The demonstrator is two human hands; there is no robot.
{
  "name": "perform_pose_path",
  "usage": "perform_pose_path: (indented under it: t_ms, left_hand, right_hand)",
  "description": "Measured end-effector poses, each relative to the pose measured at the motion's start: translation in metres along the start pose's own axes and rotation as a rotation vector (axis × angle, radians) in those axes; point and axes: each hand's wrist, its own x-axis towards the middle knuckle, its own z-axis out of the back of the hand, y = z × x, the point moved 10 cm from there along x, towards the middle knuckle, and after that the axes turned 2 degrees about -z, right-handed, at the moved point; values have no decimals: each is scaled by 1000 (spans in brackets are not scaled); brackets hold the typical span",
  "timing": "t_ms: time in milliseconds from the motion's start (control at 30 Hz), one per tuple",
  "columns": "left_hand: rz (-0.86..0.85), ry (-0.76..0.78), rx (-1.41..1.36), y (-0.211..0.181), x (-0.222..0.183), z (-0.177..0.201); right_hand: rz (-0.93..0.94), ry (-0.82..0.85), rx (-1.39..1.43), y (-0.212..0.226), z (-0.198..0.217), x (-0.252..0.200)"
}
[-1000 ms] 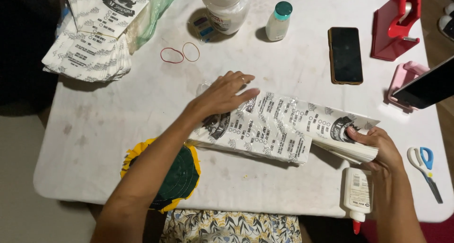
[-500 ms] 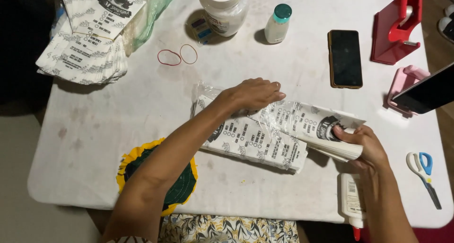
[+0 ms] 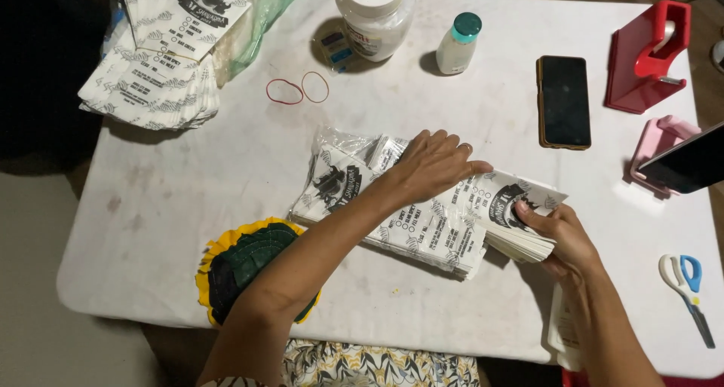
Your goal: The person assembles and packages printed paper bags by applying glue to the edges, folding them into shape, and then stacking a large quantity of completed bags into a plastic sleeve for final packaging.
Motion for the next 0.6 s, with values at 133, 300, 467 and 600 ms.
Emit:
perform_pose_path:
  t_ms: [133,300,467,600]
  left_hand:
    - [-35,-80,23,2,5,6]
    - [36,-34,-17,8,2,20]
    - [66,60,-25,7,-1,16]
    - [23,41,-38,-18,3,13]
  right_hand:
    - [-16,-90,-147,13,-1,-15]
    - [263,-29,-210,14,20,-7]
    - [218,-29,-114,4,28,-4]
    - [152,-62,-79,2,14,-4]
